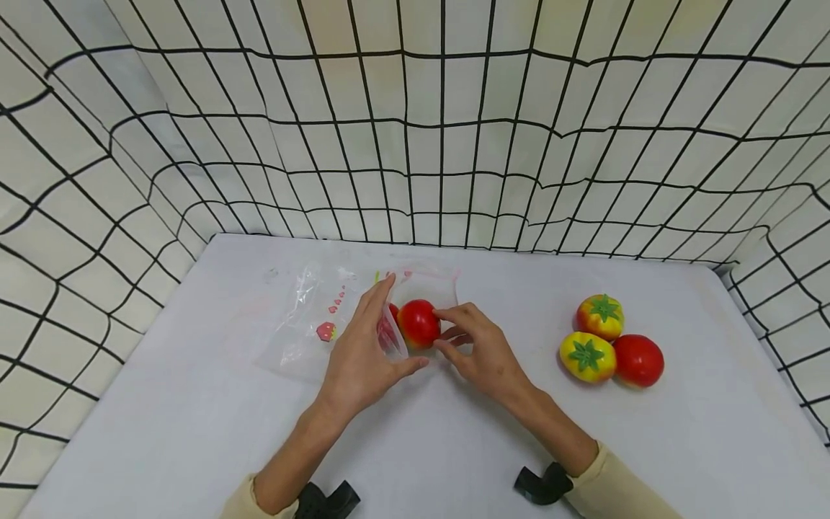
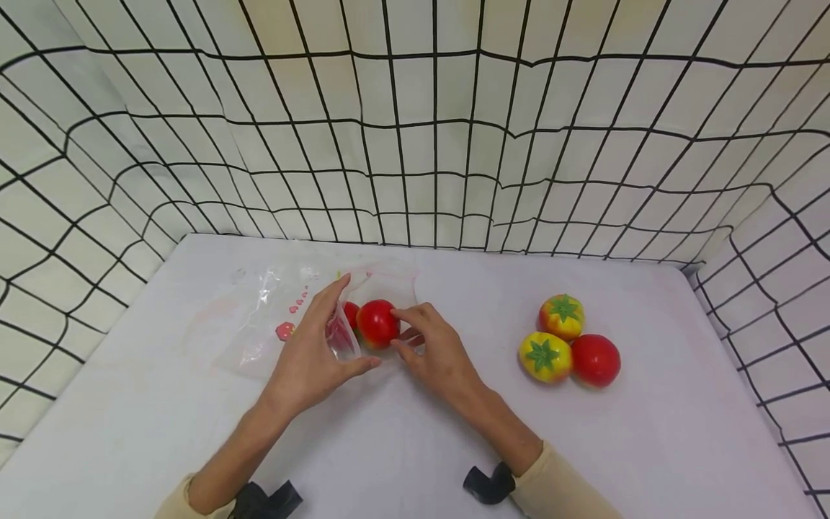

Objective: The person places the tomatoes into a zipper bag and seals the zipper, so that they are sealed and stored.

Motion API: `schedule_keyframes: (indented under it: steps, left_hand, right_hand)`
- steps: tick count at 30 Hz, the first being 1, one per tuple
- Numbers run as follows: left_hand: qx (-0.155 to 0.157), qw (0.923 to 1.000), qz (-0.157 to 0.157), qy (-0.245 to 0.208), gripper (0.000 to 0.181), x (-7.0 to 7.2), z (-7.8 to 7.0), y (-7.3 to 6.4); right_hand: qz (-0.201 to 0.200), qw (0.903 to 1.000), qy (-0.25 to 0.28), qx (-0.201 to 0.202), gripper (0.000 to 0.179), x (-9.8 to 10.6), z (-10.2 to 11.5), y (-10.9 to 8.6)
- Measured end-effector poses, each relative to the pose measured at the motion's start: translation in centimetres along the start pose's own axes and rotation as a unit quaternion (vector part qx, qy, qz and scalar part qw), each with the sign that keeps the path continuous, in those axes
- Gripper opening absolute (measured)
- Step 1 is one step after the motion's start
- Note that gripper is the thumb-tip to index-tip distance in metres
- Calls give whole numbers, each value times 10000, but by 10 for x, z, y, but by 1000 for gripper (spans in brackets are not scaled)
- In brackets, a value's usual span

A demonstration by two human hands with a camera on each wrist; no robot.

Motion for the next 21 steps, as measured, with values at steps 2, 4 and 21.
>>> schedule_keyframes:
  steps: [2, 4, 21]
  left_hand:
    - [-8, 10000, -6, 25, 119, 1, 0, 0]
    - [-12, 10000, 0, 24, 119, 1, 0, 1]
    - [117, 9999, 79, -41, 119, -1, 2, 1]
  right_hand:
    - [81, 9999, 83, -23, 52, -1, -1, 0]
    - [162, 9997, 161, -38, 51, -1, -2, 1]
    - [383, 9981, 454, -163, 41, 28, 0, 1]
Point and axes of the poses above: each hand's wrist, its own y-axis towards the middle knuckle, its own x-axis out of the back of the hand, z = x × y, the point moved 7 cm from there along y, towards the middle knuckle, and after that the axes turned 10 degrees about y, right-handed, at the moved point
